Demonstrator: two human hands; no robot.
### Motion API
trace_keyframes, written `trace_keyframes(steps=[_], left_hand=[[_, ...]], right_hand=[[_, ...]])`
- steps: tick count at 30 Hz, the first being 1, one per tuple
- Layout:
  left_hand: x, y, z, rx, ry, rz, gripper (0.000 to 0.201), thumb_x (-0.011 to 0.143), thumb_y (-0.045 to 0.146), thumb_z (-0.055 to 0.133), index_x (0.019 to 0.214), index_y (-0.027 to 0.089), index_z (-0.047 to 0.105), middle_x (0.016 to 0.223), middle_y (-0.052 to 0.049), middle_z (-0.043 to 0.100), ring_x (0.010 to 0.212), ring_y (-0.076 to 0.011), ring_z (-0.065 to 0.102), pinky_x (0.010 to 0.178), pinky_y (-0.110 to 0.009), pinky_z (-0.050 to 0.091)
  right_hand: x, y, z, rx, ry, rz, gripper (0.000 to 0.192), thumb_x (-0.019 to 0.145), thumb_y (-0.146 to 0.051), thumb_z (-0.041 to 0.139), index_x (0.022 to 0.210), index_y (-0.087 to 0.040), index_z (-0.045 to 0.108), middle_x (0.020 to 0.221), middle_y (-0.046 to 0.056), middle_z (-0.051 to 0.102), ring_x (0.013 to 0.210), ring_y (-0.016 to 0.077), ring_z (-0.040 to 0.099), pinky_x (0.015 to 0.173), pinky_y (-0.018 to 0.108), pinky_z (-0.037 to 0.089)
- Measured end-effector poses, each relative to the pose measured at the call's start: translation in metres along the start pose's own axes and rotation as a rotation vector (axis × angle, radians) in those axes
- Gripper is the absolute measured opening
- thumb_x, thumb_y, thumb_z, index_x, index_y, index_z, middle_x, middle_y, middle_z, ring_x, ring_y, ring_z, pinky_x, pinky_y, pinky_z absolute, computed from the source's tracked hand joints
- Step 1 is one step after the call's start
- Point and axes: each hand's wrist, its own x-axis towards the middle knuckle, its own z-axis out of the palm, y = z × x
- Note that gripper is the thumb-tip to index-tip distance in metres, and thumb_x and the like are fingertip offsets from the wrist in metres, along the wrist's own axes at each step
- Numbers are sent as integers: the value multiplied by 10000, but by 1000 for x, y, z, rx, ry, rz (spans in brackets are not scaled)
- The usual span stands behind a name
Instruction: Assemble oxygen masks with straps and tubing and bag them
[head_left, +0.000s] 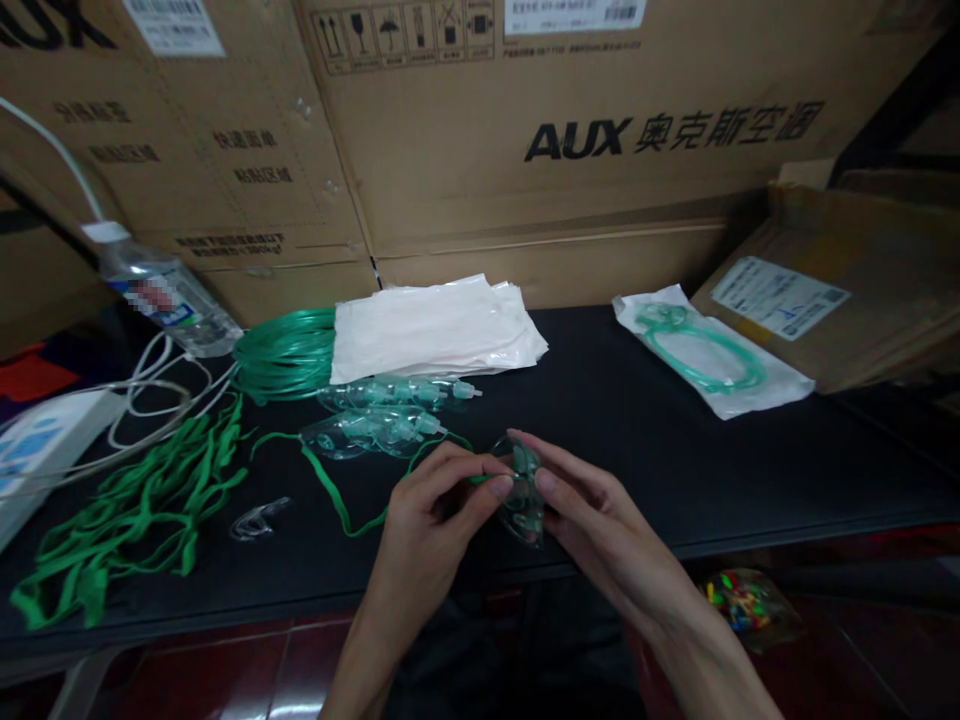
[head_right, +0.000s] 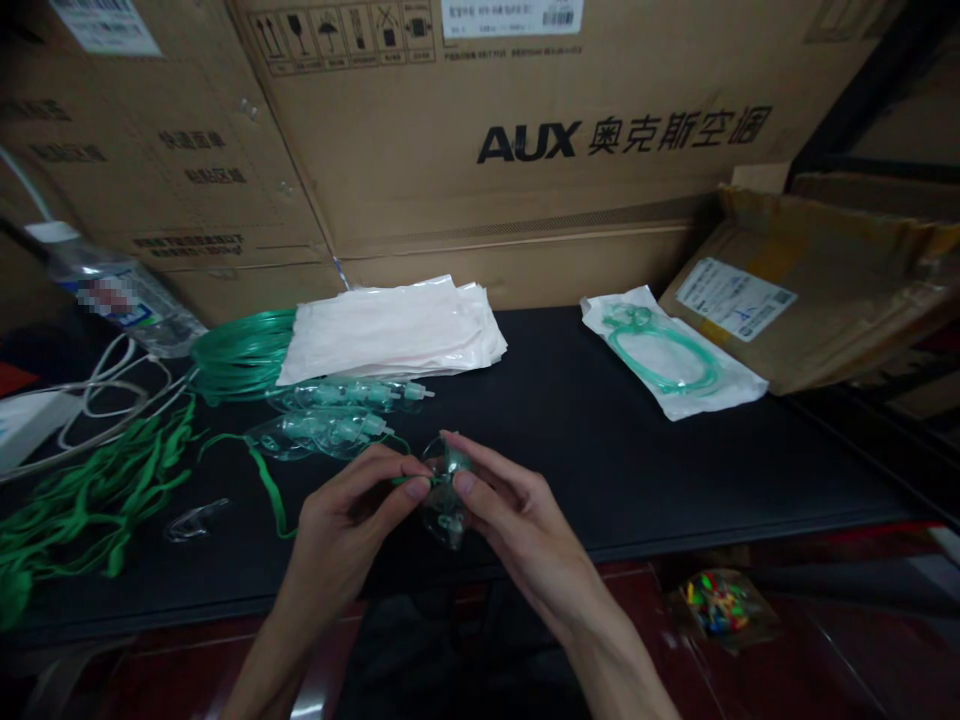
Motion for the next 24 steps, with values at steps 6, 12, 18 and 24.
trace_keyframes(steps=[6, 12, 18, 24], left_hand=[[0, 0, 2, 25, 4, 21, 84, 919, 216, 724, 915, 233, 806, 813, 8, 666, 721, -132, 592, 620, -230, 428], [-1, 1, 2, 85, 8, 49, 89, 931, 212, 708, 929, 218, 796, 816, 5, 653, 706, -131, 582, 621, -230, 433], [-1, 4, 1, 101, -5, 76, 94, 941, 209, 699, 931, 211, 793, 842, -2, 664, 728, -135, 596, 638, -226, 440], [-5, 2, 1, 80, -13, 77, 99, 949, 216, 695, 934, 219, 793, 806, 12, 629, 719, -129, 560, 644, -227, 417]], right_hand=[[0, 0, 4, -50, 5, -37, 392, 877, -409, 813, 1261, -351, 757, 1238, 35, 772, 1158, 219, 651, 965, 338, 482], [-2, 1, 7, -138, 70, -99, 444, 860, -445, 819, 1284, -332, 748, 1177, 44, 783, 1117, 252, 672, 1064, 429, 448], [-2, 6, 6, -173, 110, -145, 478, 859, -458, 817, 1307, -312, 735, 1151, 54, 791, 1138, 269, 676, 1103, 466, 431], [-3, 7, 3, -239, 120, -158, 497, 873, -477, 798, 1331, -298, 719, 1184, 79, 797, 1165, 289, 684, 1073, 463, 476]])
